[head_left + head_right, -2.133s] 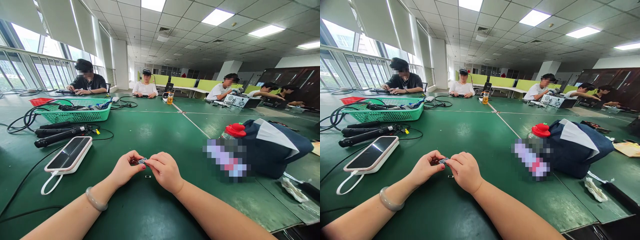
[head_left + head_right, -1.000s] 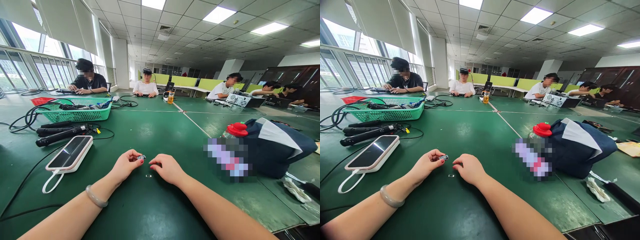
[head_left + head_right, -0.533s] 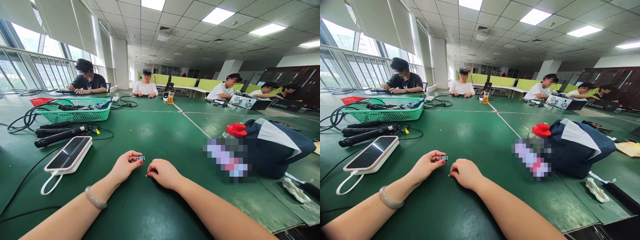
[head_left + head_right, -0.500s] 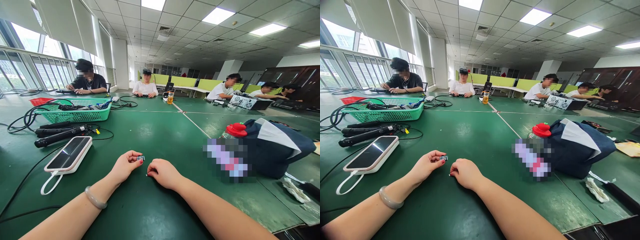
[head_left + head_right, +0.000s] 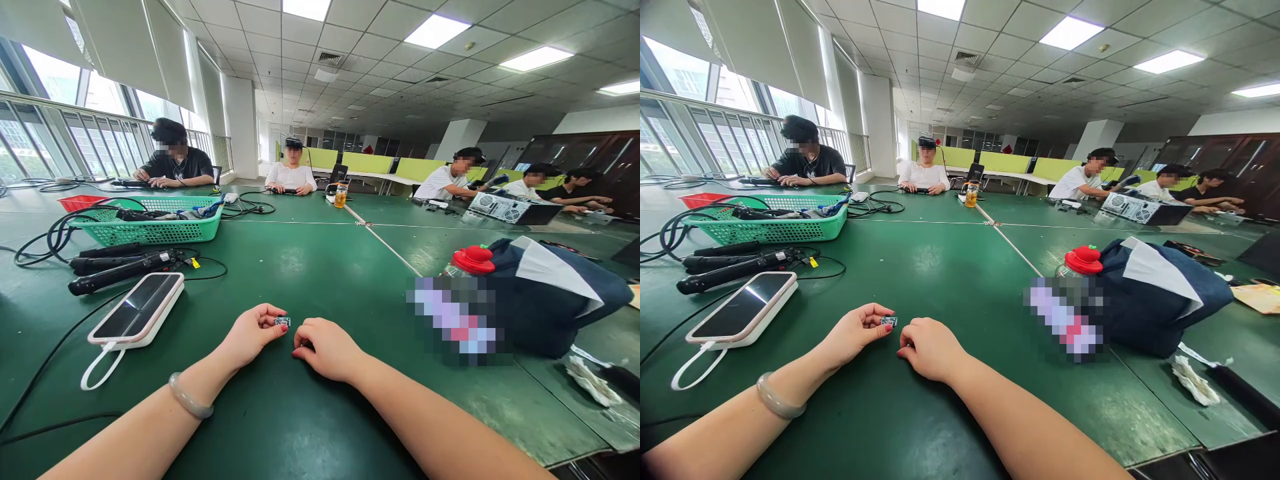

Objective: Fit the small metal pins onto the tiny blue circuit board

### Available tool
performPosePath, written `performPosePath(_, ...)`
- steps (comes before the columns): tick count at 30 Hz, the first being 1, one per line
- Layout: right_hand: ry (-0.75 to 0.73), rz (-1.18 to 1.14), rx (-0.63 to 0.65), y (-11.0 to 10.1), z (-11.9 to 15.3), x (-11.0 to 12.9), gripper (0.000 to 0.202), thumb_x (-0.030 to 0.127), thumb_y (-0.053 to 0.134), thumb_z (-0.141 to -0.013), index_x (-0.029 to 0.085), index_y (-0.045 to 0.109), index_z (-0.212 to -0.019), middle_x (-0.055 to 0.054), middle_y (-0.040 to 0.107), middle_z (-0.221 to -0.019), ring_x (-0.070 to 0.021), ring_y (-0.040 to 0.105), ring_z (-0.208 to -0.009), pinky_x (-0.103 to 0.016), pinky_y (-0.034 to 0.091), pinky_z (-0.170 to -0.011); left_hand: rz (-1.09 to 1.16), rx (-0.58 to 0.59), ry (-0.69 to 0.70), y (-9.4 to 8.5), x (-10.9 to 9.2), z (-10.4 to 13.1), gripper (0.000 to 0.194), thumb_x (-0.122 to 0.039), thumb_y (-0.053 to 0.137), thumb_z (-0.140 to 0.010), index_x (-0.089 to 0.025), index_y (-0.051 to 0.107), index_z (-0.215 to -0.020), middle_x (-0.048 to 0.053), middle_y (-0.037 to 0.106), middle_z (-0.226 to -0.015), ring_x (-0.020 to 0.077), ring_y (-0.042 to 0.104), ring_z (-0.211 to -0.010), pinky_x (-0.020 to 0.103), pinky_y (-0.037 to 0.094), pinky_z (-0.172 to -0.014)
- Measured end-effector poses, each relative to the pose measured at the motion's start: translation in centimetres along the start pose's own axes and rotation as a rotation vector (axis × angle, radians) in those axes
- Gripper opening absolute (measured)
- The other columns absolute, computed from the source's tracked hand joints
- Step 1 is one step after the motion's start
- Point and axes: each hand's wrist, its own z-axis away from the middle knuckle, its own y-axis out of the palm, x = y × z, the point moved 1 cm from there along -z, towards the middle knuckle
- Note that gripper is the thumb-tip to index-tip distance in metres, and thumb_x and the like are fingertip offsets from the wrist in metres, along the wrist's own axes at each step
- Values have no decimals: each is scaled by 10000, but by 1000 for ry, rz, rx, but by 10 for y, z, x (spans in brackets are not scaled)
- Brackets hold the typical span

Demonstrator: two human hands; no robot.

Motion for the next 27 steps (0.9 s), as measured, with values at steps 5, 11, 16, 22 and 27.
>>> performPosePath(5, -8, -7, 4, -2, 0, -1, 85, 121, 559, -794, 182, 598, -750, 3, 569, -782, -112, 517, -768, -217, 388, -699, -28, 7, -12, 1, -3, 2, 335, -328, 691, -621, -152, 599, -892, -10, 612, -676, 114, 550, -619, 252, 445, -645)
performPosePath(11, 46, -7, -46, 2, -1, -8, 133, 76, 506, -800, 187, 579, -802, 3, 598, -810, -123, 527, -785, -228, 398, -713, -47, 4, -32, 2, -8, 4, 351, -346, 682, -620, -149, 593, -896, -31, 551, -632, 101, 511, -583, 229, 420, -592)
performPosePath(16, 156, 34, -67, 1, -2, -12, 74, 152, 547, -810, 196, 592, -851, -18, 603, -860, -151, 537, -837, -252, 400, -733, -46, 13, -18, 1, -6, 3, 390, -363, 673, -627, -154, 588, -945, -51, 491, -608, 94, 481, -563, 216, 394, -565)
performPosePath(22, 210, 90, -41, -1, -2, -11, 100, 168, 527, -833, 205, 612, -798, -12, 598, -831, -147, 537, -830, -246, 395, -733, -42, 37, -23, 1, -4, 3, 386, -374, 666, -643, -156, 605, -956, -22, 541, -665, 111, 512, -615, 227, 409, -597)
performPosePath(27, 193, 157, -24, 1, -3, -11, 131, 175, 499, -855, 203, 615, -799, -14, 598, -831, -145, 535, -824, -245, 393, -727, -47, 43, -24, 0, -1, 2, 387, -385, 661, -659, -156, 605, -965, 17, 603, -774, 126, 544, -681, 244, 431, -652)
